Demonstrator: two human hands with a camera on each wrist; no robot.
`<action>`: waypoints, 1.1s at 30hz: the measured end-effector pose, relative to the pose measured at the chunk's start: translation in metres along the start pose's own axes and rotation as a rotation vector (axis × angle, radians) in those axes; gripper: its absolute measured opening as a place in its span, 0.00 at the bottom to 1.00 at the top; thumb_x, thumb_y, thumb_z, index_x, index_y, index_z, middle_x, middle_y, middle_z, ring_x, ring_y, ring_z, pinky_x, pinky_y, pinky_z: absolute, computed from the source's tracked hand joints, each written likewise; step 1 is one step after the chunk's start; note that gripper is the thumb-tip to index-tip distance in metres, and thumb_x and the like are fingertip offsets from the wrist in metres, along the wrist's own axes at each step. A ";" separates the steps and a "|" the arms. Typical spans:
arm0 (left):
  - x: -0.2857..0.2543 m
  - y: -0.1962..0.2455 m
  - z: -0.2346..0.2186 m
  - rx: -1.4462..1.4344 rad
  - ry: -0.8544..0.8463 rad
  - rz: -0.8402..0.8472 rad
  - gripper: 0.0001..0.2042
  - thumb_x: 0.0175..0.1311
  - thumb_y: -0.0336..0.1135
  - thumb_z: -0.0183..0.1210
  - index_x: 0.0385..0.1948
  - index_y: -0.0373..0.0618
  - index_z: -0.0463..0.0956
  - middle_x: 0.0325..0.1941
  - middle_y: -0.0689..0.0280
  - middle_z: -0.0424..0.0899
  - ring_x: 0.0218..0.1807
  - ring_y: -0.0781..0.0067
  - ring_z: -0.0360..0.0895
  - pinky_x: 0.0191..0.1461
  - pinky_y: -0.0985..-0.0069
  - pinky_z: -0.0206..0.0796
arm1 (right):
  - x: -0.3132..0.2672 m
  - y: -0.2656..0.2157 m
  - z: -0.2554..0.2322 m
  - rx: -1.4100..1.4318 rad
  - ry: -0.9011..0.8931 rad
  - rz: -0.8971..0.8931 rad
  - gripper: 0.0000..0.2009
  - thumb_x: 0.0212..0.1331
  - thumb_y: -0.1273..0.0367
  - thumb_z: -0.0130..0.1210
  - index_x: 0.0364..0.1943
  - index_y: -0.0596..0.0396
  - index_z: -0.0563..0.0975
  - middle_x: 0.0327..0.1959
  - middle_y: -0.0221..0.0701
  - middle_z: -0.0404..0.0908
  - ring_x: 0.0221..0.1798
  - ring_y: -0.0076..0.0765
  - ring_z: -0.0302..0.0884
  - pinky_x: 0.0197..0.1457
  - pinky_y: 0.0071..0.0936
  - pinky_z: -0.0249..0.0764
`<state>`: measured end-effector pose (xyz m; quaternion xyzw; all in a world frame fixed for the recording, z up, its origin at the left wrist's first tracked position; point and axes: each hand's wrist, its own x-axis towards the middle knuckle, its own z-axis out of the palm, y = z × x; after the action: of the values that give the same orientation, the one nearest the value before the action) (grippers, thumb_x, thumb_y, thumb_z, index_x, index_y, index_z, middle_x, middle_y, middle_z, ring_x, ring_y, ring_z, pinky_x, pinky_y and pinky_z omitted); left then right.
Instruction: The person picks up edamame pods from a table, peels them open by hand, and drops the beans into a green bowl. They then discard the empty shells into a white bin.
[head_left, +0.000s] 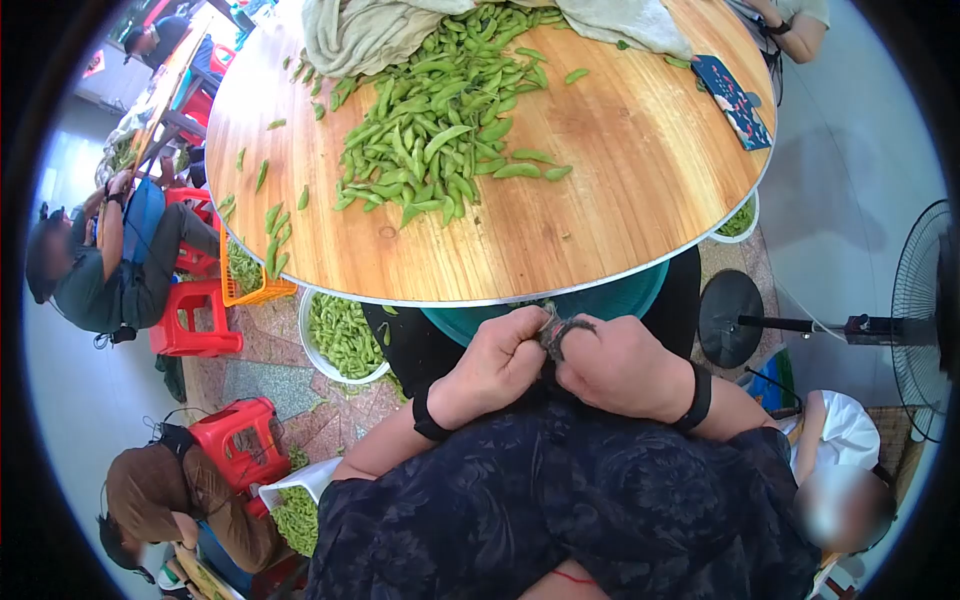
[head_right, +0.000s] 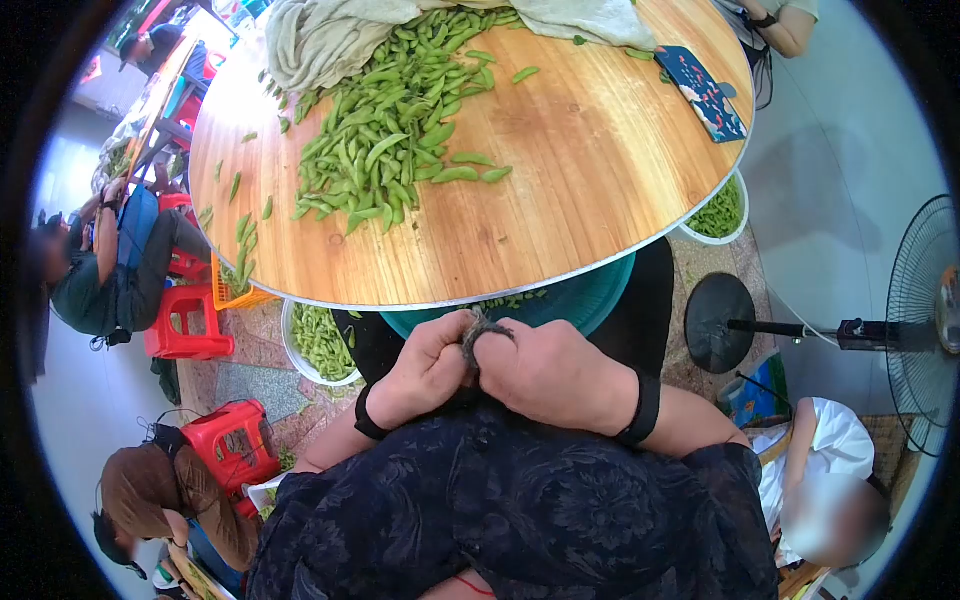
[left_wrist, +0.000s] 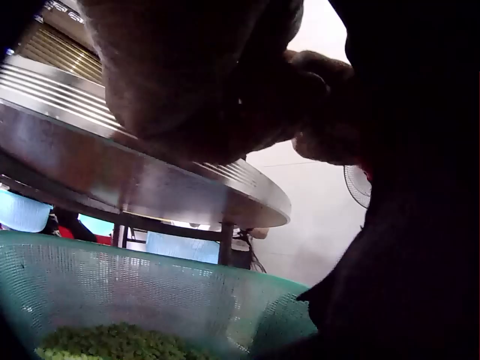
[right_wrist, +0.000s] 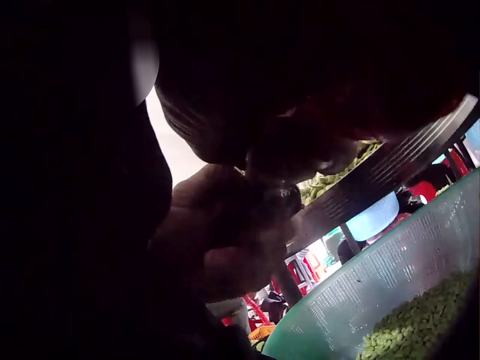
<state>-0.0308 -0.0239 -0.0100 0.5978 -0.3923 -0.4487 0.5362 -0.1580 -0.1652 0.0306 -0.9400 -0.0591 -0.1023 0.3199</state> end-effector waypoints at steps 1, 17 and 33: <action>0.000 0.002 0.000 -0.018 -0.006 -0.035 0.08 0.55 0.24 0.43 0.32 0.37 0.72 0.23 0.59 0.70 0.27 0.71 0.68 0.34 0.74 0.64 | 0.001 -0.001 -0.003 0.019 0.043 0.013 0.08 0.46 0.74 0.55 0.27 0.55 0.67 0.21 0.37 0.70 0.24 0.46 0.74 0.22 0.34 0.72; 0.008 -0.001 0.003 0.032 -0.084 0.004 0.16 0.69 0.31 0.45 0.56 0.36 0.63 0.44 0.57 0.81 0.35 0.78 0.76 0.42 0.78 0.69 | -0.009 0.016 -0.044 0.667 0.235 0.590 0.05 0.61 0.71 0.52 0.34 0.56 0.69 0.14 0.21 0.67 0.14 0.11 0.64 0.17 0.16 0.59; -0.105 -0.014 -0.100 1.140 0.970 0.042 0.19 0.58 0.28 0.56 0.53 0.36 0.70 0.55 0.54 0.72 0.54 0.59 0.70 0.57 0.67 0.63 | 0.062 0.047 -0.012 -0.411 0.021 0.322 0.06 0.55 0.73 0.48 0.35 0.60 0.68 0.26 0.48 0.74 0.29 0.57 0.74 0.30 0.46 0.72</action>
<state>0.0342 0.1062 -0.0095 0.9060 -0.2951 0.1484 0.2646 -0.0909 -0.2066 0.0268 -0.9815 0.1164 -0.0696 0.1349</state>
